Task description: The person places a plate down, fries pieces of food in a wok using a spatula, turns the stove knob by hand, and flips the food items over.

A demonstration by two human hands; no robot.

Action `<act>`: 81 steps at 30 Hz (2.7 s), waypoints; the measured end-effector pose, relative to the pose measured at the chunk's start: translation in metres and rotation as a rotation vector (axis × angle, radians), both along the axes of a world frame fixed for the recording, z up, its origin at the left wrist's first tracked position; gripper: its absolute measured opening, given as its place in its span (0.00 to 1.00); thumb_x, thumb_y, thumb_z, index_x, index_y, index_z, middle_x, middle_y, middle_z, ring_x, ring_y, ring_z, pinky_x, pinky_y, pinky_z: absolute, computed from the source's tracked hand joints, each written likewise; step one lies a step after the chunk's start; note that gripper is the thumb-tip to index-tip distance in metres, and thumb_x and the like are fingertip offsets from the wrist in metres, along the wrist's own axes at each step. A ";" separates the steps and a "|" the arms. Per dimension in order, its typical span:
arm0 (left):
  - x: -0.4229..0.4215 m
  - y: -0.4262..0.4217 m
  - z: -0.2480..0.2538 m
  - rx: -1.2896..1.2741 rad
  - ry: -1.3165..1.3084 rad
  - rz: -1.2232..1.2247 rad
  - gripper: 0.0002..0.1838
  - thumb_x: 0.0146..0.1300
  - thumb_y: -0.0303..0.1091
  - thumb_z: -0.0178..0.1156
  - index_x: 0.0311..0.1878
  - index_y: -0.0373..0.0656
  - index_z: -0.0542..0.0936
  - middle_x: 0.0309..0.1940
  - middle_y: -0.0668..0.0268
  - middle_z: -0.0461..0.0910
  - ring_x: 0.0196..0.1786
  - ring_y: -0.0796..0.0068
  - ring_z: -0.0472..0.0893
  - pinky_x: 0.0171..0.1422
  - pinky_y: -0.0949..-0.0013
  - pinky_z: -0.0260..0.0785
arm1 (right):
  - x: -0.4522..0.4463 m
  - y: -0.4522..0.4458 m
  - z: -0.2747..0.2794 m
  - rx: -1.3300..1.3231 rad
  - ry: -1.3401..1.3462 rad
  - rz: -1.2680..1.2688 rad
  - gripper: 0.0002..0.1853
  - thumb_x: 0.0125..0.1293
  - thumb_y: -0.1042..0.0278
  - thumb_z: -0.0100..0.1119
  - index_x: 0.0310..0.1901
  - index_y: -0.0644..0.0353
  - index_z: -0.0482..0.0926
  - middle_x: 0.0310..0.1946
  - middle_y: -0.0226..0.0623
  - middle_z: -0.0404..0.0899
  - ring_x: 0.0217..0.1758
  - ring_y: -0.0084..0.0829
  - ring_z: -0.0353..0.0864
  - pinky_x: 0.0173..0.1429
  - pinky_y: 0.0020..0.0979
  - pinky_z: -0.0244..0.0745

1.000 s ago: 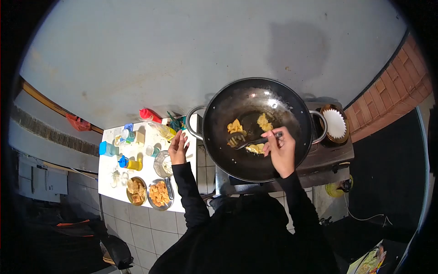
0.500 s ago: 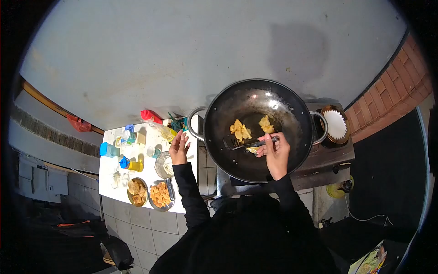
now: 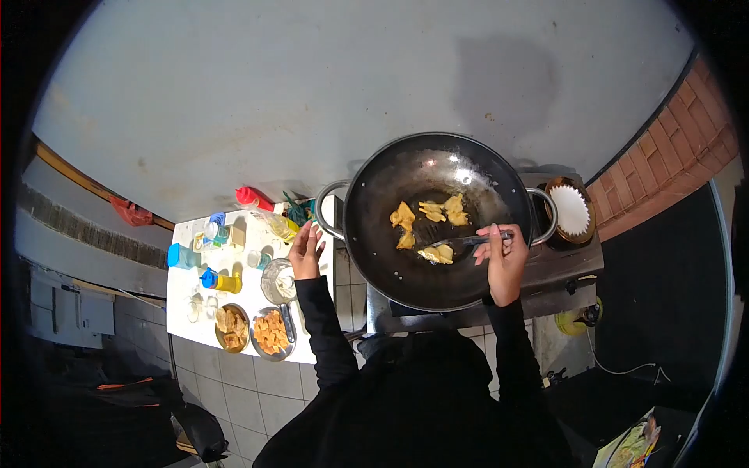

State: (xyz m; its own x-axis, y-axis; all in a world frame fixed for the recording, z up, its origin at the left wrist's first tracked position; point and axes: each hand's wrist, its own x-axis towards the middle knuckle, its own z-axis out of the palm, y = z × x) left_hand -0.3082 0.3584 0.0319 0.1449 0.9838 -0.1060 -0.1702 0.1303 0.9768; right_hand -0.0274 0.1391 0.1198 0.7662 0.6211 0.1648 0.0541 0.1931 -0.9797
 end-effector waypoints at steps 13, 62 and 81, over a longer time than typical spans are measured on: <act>-0.001 0.001 0.008 0.005 0.033 -0.005 0.24 0.68 0.42 0.56 0.63 0.39 0.69 0.58 0.55 0.72 0.60 0.65 0.73 0.61 0.64 0.67 | 0.022 -0.008 0.015 -0.038 -0.180 -0.016 0.04 0.70 0.72 0.50 0.38 0.63 0.72 0.31 0.32 0.79 0.20 0.15 0.68 0.24 0.19 0.62; -0.001 0.032 -0.033 -0.003 0.056 -0.124 0.20 0.66 0.39 0.60 0.57 0.38 0.74 0.50 0.63 0.78 0.51 0.71 0.79 0.49 0.69 0.72 | 0.031 0.025 0.031 -0.200 -0.619 0.051 0.07 0.71 0.72 0.45 0.43 0.67 0.68 0.32 0.42 0.77 0.37 0.32 0.77 0.45 0.29 0.70; 0.002 0.021 -0.023 -0.012 0.133 -0.109 0.20 0.66 0.36 0.59 0.59 0.39 0.73 0.51 0.63 0.77 0.53 0.70 0.77 0.53 0.67 0.71 | 0.026 -0.030 -0.001 -0.308 -0.438 0.212 0.04 0.72 0.72 0.44 0.44 0.60 0.68 0.38 0.33 0.75 0.34 0.19 0.68 0.40 0.23 0.66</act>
